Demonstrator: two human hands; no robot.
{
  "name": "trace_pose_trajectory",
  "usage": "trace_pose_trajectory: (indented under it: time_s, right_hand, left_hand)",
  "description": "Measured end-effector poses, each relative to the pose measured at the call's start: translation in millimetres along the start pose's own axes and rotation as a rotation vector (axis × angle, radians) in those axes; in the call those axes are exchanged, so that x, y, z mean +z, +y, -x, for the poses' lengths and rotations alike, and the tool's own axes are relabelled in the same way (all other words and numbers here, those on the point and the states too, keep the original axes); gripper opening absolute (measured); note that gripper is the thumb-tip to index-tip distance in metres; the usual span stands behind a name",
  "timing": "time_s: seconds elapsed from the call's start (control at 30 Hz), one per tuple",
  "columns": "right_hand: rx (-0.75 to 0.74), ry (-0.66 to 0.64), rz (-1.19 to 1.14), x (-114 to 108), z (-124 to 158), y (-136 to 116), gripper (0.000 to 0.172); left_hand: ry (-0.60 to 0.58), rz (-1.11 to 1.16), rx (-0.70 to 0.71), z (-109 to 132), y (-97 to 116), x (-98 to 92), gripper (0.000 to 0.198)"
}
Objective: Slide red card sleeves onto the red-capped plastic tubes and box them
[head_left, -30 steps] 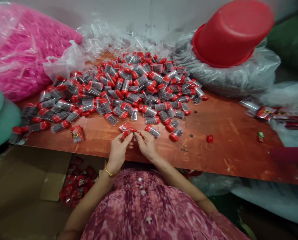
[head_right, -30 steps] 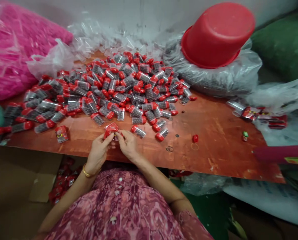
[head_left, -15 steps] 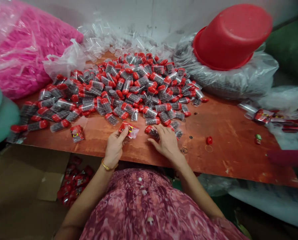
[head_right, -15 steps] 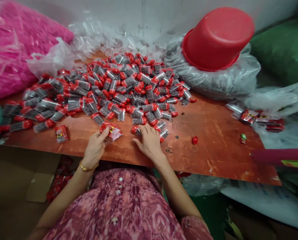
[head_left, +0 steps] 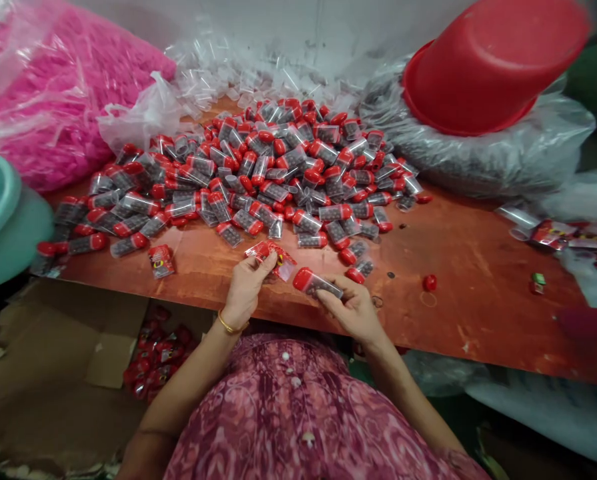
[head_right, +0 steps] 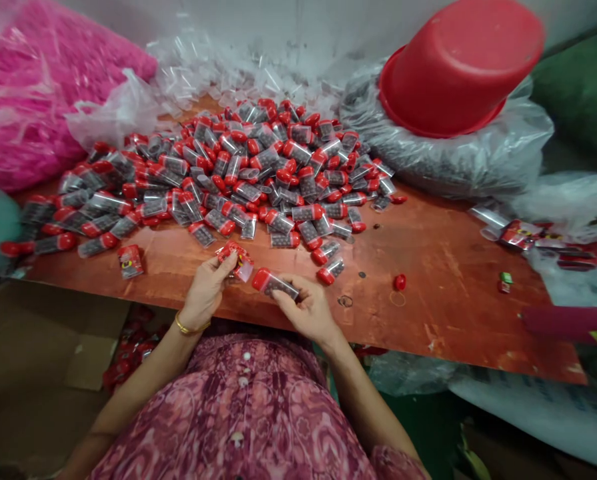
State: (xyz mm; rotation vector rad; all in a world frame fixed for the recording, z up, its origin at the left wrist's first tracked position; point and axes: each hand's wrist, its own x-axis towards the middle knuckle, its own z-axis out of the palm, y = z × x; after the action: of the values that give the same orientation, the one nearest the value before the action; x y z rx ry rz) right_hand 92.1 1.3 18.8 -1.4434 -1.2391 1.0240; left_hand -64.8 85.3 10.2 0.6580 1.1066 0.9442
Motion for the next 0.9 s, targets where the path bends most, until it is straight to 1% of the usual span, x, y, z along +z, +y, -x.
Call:
trace_pose_trajectory:
  time_s: [0.1,0.23,0.3,0.33,0.37,0.47,0.53,0.63,0.7,0.8,0.9]
  right_hand:
    - [0.054,-0.005,-0.074,3.2,1.2,-6.1,0.019]
    - [0.012,0.032,-0.049,7.0,-2.3,-1.6,0.014]
    - [0.011,0.041,-0.019,8.3,-2.8,0.8,0.013]
    - [0.016,0.043,-0.010,8.7,-2.4,1.7,0.013]
    - [0.022,0.044,-0.005,8.8,-1.6,2.5,0.013]
    - [0.061,0.070,-0.032,7.3,0.5,6.3,0.012]
    - [0.139,0.098,-0.145,6.1,-0.4,10.8,0.014]
    - [0.316,0.123,-0.491,8.1,-7.3,18.7,0.021]
    - [0.387,0.150,-0.695,13.8,-13.8,22.3,0.027]
    - [0.383,0.195,-0.826,26.6,-22.7,24.6,0.032]
    - [0.360,0.221,-0.844,37.9,-29.3,25.4,0.032]
  left_hand:
    - [-0.018,-0.034,-0.005,0.8,-3.6,1.1,0.041]
    - [-0.054,-0.151,0.078,4.3,-4.9,0.9,0.034]
    - [-0.090,-0.210,0.113,5.6,-4.4,-0.2,0.032]
    - [-0.089,-0.233,0.128,5.5,-4.1,-1.1,0.031]
    - [-0.073,-0.247,0.145,4.9,-4.0,-2.2,0.031]
    - [0.036,-0.233,0.213,0.5,-4.9,-6.3,0.031]
    - [0.055,-0.232,0.233,-2.0,-6.4,-7.8,0.030]
    - [0.001,-0.303,0.233,-2.0,-9.7,-5.0,0.028]
    - [-0.026,-0.357,0.236,-0.3,-11.9,-0.1,0.028]
    - [-0.046,-0.361,0.223,1.4,-13.6,7.1,0.029]
    - [-0.051,-0.289,0.189,0.9,-12.8,9.4,0.030]
